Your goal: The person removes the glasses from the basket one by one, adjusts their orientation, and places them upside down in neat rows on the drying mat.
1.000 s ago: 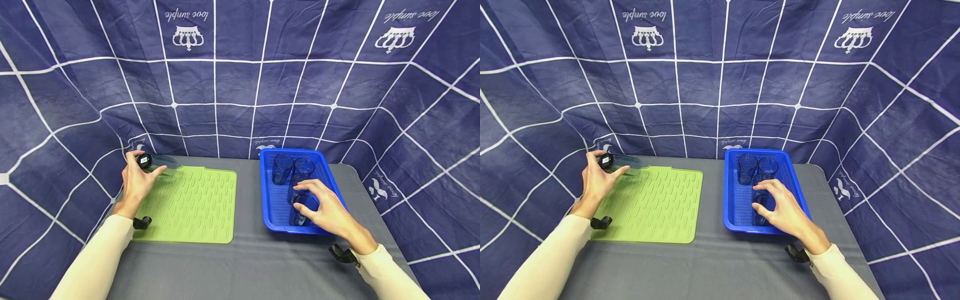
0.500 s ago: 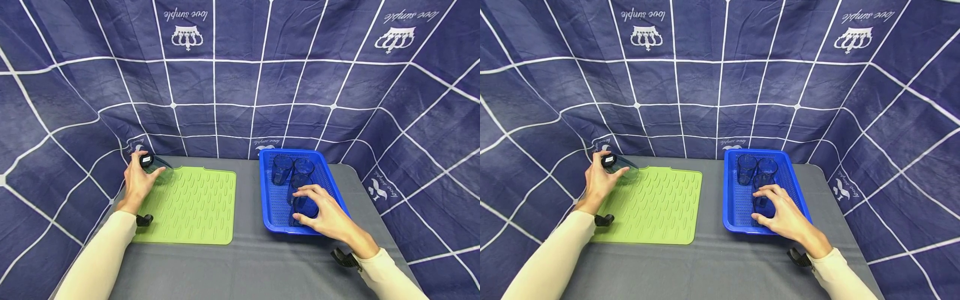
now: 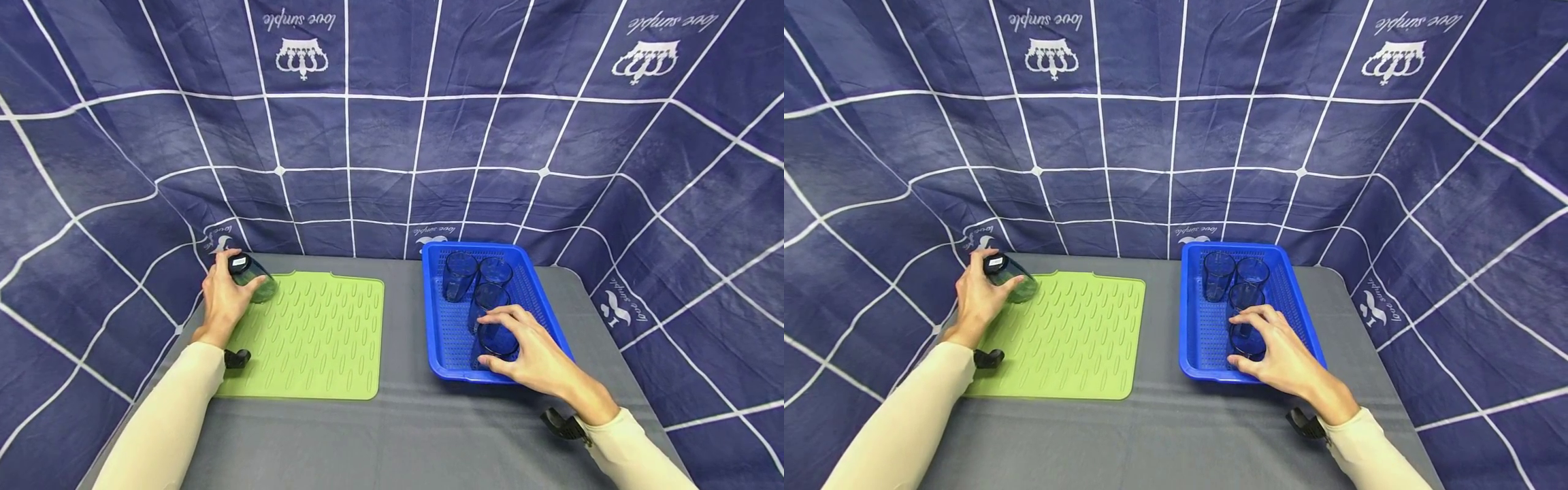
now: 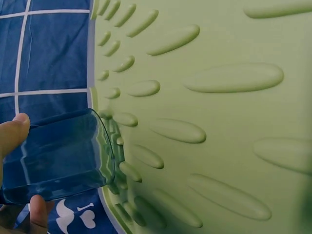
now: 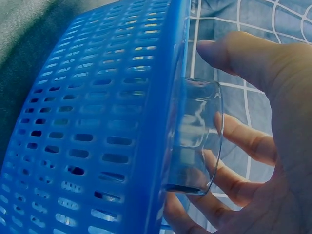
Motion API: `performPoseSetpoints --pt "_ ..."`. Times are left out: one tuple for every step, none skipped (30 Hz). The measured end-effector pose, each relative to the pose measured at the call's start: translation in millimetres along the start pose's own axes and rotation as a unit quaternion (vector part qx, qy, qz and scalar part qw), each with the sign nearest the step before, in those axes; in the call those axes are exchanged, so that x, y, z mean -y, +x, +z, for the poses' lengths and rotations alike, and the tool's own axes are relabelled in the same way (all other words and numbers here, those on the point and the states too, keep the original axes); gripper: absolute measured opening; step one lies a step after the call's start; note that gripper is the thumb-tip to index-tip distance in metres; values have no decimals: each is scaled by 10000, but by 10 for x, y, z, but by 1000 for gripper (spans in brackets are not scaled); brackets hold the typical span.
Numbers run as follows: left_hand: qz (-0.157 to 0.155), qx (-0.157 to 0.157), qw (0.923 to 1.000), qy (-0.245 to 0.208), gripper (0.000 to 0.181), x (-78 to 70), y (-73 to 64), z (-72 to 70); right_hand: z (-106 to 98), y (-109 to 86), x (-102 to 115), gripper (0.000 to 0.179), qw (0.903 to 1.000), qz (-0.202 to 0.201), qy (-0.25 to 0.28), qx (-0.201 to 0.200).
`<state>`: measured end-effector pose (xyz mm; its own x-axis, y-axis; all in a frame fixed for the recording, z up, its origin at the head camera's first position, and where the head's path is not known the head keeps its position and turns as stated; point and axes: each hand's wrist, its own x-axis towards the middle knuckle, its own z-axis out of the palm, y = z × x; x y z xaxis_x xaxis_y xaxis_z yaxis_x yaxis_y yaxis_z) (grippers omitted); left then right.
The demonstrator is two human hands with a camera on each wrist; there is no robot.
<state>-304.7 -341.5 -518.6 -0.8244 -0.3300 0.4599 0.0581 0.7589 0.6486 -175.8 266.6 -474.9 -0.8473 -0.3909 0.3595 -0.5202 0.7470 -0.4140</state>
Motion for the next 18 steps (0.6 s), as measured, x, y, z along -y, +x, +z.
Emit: performPoseSetpoints --pt "1 1 10000 13 83 7 0 2 1 -3 0 63 10000 -2 -16 -11" --pt "-3 5 10000 28 83 15 -1 3 0 -6 0 63 10000 -7 -29 -22" --pt "-13 10 10000 49 83 24 -2 5 -1 -8 0 63 10000 -6 -32 -28" --pt "-19 17 10000 68 83 32 -4 7 -1 -11 -1 63 10000 -15 -33 -35" --pt "-20 26 10000 77 83 36 -5 9 0 -13 -3 64 10000 -20 -36 -39" --pt "-13 33 10000 77 83 39 -6 12 0 -14 -5 64 10000 -27 -39 -49" --pt "-1 39 10000 76 83 43 -5 15 0 -15 -7 64 10000 -35 -43 -61" --pt "19 47 10000 72 83 46 -4 20 0 -16 -8 64 10000 -36 -42 -72" --pt "45 51 10000 68 82 44 -6 24 0 -16 -10 64 9999 -43 -38 -82" --pt "71 52 9999 57 82 40 -7 28 2 -18 -12 65 9999 -43 -36 -95" --pt "104 49 9999 53 82 38 -8 34 4 -19 -15 65 9999 -42 -37 -107" --pt "119 52 9999 48 81 39 -9 38 6 -20 -18 65 9999 -41 -35 -115" --pt "123 56 9999 51 81 39 -11 42 9 -22 -20 65 9999 -32 -34 -112" --pt "121 64 9999 51 81 37 -14 46 12 -24 -23 65 9999 -27 -37 -104" --pt "110 67 9999 58 81 36 -15 49 16 -27 -25 65 9999 -23 -31 -98" --pt "98 84 9999 64 81 36 -14 51 20 -30 -27 65 9999 -18 -35 -97" --pt "85 117 9999 79 82 33 -14 53 24 -32 -29 65 9999 -26 -44 -97" --pt "64 164 9998 101 82 30 -14 53 27 -35 -29 65 9999 -33 -48 -99"
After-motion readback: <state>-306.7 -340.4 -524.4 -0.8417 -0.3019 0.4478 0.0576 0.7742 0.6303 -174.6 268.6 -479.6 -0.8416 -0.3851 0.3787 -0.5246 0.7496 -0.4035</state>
